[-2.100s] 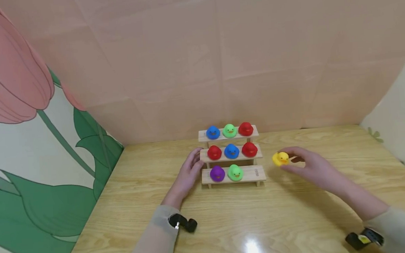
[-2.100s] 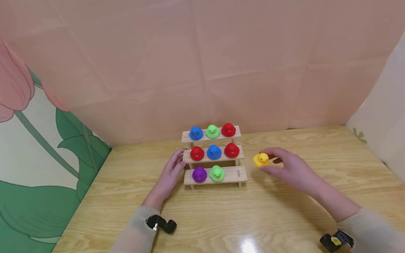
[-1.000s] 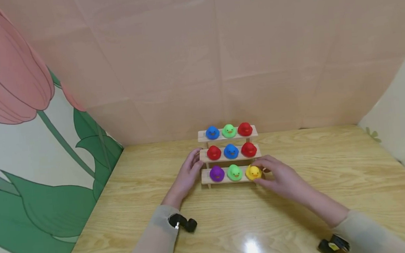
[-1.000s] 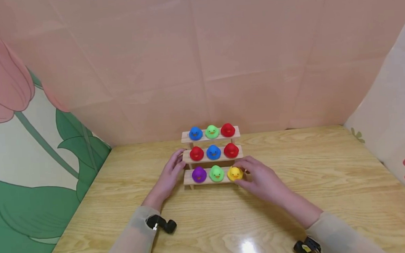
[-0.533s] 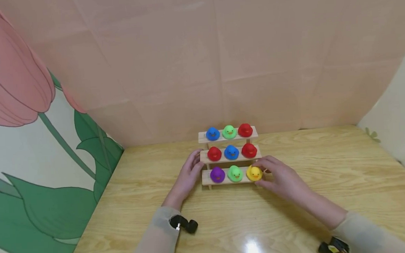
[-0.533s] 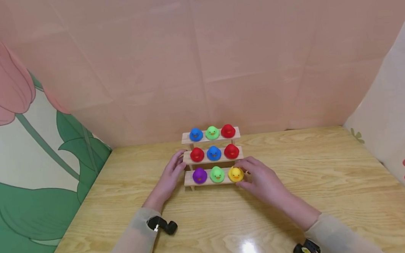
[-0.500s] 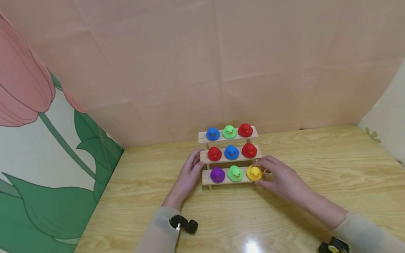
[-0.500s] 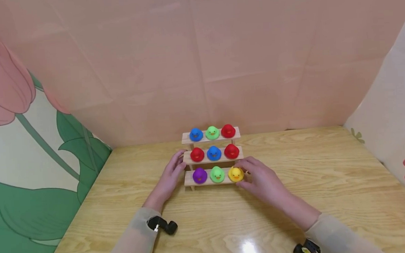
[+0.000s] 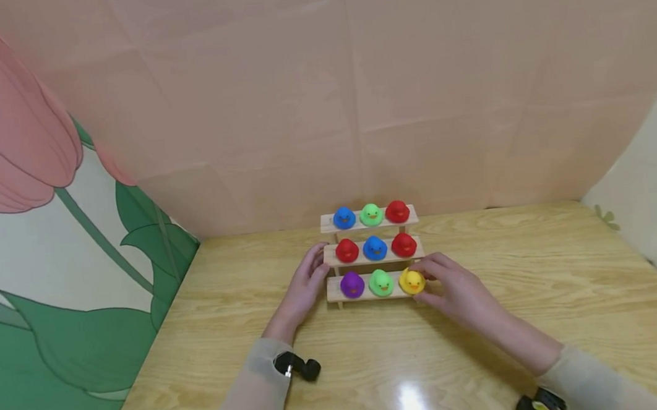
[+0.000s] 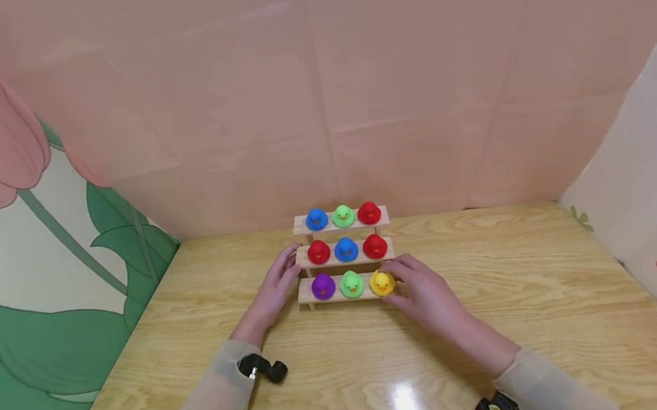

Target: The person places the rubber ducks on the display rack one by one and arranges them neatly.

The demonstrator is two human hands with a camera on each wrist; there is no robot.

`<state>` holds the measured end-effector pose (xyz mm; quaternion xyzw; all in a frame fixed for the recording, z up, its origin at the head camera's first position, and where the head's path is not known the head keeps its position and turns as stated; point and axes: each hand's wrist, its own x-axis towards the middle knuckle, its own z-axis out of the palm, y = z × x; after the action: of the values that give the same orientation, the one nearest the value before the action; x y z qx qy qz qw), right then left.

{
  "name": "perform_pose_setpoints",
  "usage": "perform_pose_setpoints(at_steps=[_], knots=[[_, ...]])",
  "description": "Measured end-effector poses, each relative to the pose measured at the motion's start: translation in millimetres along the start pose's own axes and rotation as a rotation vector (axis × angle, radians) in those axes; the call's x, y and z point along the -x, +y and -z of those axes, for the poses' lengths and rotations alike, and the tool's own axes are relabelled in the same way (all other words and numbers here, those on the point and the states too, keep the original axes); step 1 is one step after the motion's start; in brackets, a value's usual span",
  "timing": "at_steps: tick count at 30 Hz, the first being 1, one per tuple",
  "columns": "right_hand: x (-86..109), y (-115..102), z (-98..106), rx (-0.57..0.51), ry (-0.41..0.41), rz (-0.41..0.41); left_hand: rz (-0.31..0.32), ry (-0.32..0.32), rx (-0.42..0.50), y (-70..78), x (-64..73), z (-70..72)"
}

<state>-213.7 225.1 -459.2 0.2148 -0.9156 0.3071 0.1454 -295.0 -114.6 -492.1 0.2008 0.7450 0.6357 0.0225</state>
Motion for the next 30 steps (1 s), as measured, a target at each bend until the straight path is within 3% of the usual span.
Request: perform_pose_setpoints(at_steps=[10,15,20,25,30], knots=[[2.0,-4,-8,-0.035,0.014,-0.005,0.008,-0.001,-0.028,-4.4,5.3,6.0],[11.3,1,-12,-0.026,0.012,0.014,0.038,-0.001,-0.014,-12.4,14.5,1.1],[20.4,9,-5,-0.013,0.043,0.039,0.032,-0.015,0.007,-16.7,13.7,-6.1],[22.3,10,2,-0.007,0.081,0.06,0.028,0.003,-0.067,-11.5,12.1,4.1],[26.9,13,9,0.091,0.163,0.072,0.062,0.01,-0.195,0.2,14.7,15.8]])
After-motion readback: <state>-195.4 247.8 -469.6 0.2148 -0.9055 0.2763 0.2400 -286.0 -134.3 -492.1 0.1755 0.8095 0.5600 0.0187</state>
